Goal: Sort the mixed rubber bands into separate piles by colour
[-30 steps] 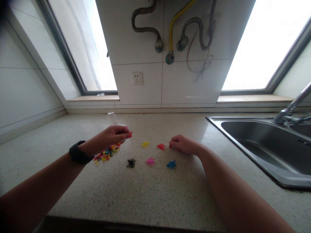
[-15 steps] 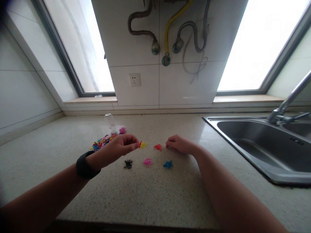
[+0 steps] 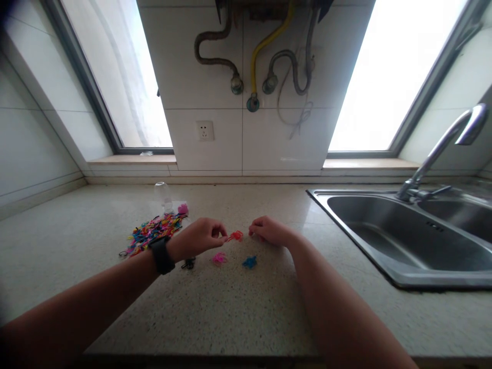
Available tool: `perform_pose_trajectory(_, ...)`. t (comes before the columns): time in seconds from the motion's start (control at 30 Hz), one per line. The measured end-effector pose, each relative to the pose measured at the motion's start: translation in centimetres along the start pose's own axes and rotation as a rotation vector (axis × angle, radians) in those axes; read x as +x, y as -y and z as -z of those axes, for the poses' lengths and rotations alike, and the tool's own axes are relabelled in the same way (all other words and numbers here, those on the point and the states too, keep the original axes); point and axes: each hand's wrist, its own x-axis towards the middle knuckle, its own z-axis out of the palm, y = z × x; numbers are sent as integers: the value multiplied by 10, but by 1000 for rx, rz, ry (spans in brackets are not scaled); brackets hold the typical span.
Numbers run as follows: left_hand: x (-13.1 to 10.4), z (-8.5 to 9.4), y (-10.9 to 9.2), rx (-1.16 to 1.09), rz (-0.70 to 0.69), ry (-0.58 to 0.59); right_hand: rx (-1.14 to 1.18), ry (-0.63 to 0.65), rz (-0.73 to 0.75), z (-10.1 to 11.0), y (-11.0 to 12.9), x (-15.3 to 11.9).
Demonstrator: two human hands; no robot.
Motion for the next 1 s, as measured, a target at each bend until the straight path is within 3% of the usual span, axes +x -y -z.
perform_pose_trajectory(0.3, 33, -28, 3, 288, -29, 14, 183, -38, -15, 4, -6, 0)
perform_pose_trajectory(0.5, 27, -20, -6, 291, -33, -24, 169, -20, -5, 3, -4, 2)
perform_pose_trajectory(0.63, 3, -12, -26, 222, -43, -47, 154, -20, -7, 3, -4, 2)
perform_pose_trajectory(0.73, -27, -17, -47, 128, -84, 5, 155, -23, -7, 3, -5, 3)
perform_pose_trajectory(0.8, -50, -26, -60, 17, -127, 98, 152, -23, -11, 3, -6, 3)
perform_pose_trajectory(0.9, -78, -48, -71, -390, -230, 343, 147, -20, -26, 3, -6, 2)
perform_pose_trajectory(1.0, -90, -74, -67, -421, -440, 363, 148, -18, -48, 3, -4, 1)
